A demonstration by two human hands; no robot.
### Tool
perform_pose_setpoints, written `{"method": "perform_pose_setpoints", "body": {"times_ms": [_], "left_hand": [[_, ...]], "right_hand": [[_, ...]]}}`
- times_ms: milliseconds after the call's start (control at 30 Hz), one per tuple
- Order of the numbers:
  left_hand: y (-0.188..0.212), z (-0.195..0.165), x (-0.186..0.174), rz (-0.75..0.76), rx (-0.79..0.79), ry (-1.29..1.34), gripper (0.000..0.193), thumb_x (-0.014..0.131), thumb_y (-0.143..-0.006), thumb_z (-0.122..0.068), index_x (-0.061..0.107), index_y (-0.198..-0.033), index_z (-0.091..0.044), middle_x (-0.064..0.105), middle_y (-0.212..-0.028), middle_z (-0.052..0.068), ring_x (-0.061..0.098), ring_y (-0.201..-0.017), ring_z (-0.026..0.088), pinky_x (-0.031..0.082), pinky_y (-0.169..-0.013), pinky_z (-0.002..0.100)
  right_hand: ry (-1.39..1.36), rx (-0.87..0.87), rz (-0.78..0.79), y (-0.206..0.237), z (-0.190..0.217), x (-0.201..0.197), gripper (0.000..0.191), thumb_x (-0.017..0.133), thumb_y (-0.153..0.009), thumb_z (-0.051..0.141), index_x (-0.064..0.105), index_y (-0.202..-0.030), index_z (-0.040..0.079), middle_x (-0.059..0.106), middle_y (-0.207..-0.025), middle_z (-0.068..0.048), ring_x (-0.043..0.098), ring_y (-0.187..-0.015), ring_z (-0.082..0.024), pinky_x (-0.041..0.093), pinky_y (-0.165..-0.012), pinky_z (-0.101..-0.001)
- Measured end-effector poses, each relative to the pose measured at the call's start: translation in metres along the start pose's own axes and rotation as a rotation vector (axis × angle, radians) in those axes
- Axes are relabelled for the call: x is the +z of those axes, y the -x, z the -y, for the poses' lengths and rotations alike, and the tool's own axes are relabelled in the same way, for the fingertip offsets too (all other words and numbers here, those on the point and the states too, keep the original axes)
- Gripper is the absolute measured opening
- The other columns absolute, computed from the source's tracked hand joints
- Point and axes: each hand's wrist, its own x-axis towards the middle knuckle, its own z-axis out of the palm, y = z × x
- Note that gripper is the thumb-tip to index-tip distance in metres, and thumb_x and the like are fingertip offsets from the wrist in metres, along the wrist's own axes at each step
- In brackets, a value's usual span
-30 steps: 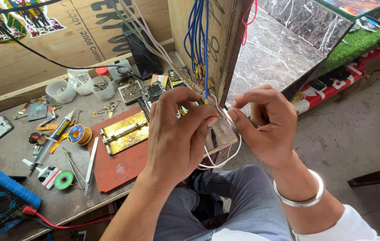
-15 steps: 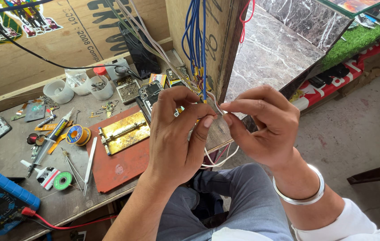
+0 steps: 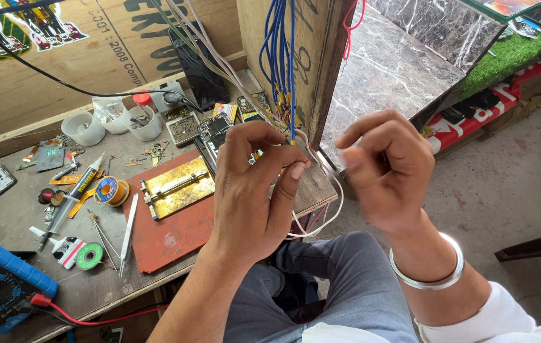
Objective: The person tests smartphones at a repair workbench, connecting a charging cable and using a multimeter, then opens the back cover of a phone and works on its internal board. They handle the charging cable and small components, apply flux from a syringe, and solder the phone board with a soldering iron.
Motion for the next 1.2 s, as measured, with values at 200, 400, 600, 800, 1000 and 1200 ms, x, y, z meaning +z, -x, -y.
{"method": "perform_pose_setpoints", "body": {"times_ms": [200, 400, 600, 800, 1000, 1200], "left_hand": [[0.0, 0.003, 0.0, 0.0, 0.04, -0.014, 0.007, 0.068, -0.1, -0.012, 0.07, -0.107, -0.011, 0.055, -0.123, 0.008, 0.061, -0.105, 0.022, 0.043, -0.095, 0.04], [0.0, 0.002, 0.003, 0.006, 0.048, -0.028, 0.008, 0.067, -0.101, -0.014, 0.07, -0.108, -0.011, 0.055, -0.122, 0.007, 0.061, -0.107, 0.021, 0.042, -0.096, 0.04], [-0.002, 0.001, 0.002, 0.013, 0.045, -0.03, 0.011, 0.066, -0.103, -0.017, 0.071, -0.109, -0.009, 0.055, -0.122, 0.007, 0.059, -0.111, 0.023, 0.041, -0.097, 0.04], [-0.002, 0.0, 0.001, 0.027, 0.047, -0.031, 0.012, 0.066, -0.102, -0.016, 0.071, -0.11, -0.008, 0.055, -0.121, 0.008, 0.06, -0.111, 0.023, 0.041, -0.098, 0.041], [-0.002, 0.0, 0.001, 0.032, 0.052, -0.022, 0.012, 0.066, -0.101, -0.015, 0.07, -0.11, -0.008, 0.055, -0.122, 0.008, 0.06, -0.111, 0.023, 0.041, -0.099, 0.041], [0.0, 0.001, 0.003, 0.038, 0.055, -0.033, 0.008, 0.068, -0.1, -0.013, 0.07, -0.108, -0.011, 0.054, -0.121, 0.008, 0.06, -0.11, 0.023, 0.041, -0.098, 0.042]], "right_hand": [[0.048, 0.059, 0.026, 0.001, -0.002, 0.0, 0.015, 0.074, -0.087, -0.004, 0.061, -0.095, -0.004, 0.071, -0.096, -0.009, 0.038, -0.058, -0.002, 0.03, -0.052, -0.0205], [0.137, -0.196, 0.104, -0.006, 0.004, 0.003, 0.03, 0.079, -0.087, -0.009, 0.075, -0.113, 0.005, 0.068, -0.101, -0.008, 0.066, -0.079, -0.011, 0.052, -0.066, -0.0231], [0.229, -0.296, 0.098, -0.011, 0.004, 0.003, 0.035, 0.085, -0.08, -0.006, 0.076, -0.111, 0.007, 0.067, -0.097, -0.008, 0.067, -0.079, -0.015, 0.052, -0.063, -0.0258], [0.248, -0.32, 0.117, -0.015, 0.004, 0.001, 0.03, 0.085, -0.079, -0.004, 0.076, -0.106, 0.007, 0.068, -0.096, -0.008, 0.069, -0.08, -0.017, 0.053, -0.063, -0.0263], [0.257, -0.329, 0.103, -0.015, 0.003, 0.003, 0.023, 0.083, -0.08, -0.004, 0.076, -0.1, 0.005, 0.069, -0.094, -0.008, 0.069, -0.079, -0.017, 0.054, -0.063, -0.0271], [0.293, -0.337, 0.08, -0.015, 0.004, 0.007, 0.015, 0.078, -0.08, 0.0, 0.073, -0.093, 0.004, 0.068, -0.091, -0.009, 0.068, -0.078, -0.02, 0.053, -0.063, -0.0287]]}}
